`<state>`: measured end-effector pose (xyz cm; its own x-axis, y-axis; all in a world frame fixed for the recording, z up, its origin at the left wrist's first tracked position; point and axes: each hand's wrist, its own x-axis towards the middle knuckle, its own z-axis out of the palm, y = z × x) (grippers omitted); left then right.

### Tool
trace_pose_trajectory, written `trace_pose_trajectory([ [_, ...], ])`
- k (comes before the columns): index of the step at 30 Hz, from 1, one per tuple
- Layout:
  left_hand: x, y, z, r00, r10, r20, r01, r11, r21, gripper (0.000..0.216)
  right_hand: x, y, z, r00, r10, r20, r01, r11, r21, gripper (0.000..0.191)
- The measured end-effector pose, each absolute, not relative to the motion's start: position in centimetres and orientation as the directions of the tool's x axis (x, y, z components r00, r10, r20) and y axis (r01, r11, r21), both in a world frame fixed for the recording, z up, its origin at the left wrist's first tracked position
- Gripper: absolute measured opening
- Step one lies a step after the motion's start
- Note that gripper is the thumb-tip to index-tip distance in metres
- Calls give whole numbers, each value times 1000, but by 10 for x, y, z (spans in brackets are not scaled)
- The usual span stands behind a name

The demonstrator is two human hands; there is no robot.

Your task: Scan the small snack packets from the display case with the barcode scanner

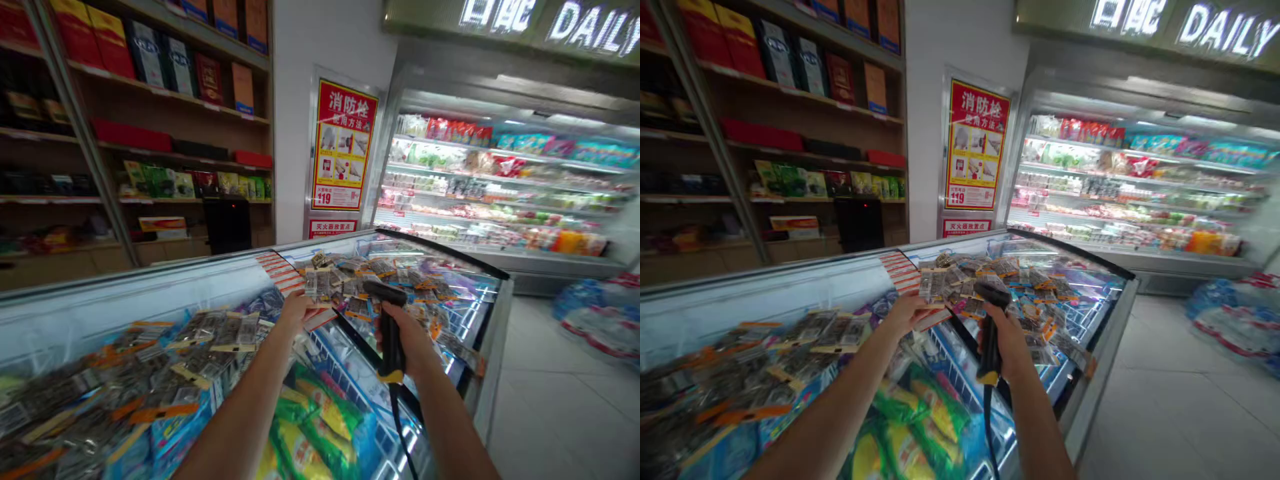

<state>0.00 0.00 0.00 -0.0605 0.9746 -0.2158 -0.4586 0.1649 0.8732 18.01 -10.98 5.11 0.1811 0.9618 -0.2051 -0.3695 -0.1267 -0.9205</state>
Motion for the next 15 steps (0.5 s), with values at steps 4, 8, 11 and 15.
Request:
trace_pose_trajectory([
  [4, 7, -5, 2, 26, 987, -160, -493, 152, 857, 32, 165, -116, 49, 143, 979, -148, -375, -85, -923, 23],
  [8, 9, -6, 2, 18, 989, -144, -478, 135, 868, 35, 161, -122, 44, 132, 980, -150, -366, -93, -926, 25],
  [11, 1, -6, 5, 11, 993, -117, -297, 115, 948, 32, 162, -124, 41, 151, 978, -141, -388, -73, -919, 27],
  [15, -16, -6, 15, 62, 990, -129, -11, 130, 991, 26, 166, -122, 36, 180, 977, -117, -414, -32, -910, 29],
])
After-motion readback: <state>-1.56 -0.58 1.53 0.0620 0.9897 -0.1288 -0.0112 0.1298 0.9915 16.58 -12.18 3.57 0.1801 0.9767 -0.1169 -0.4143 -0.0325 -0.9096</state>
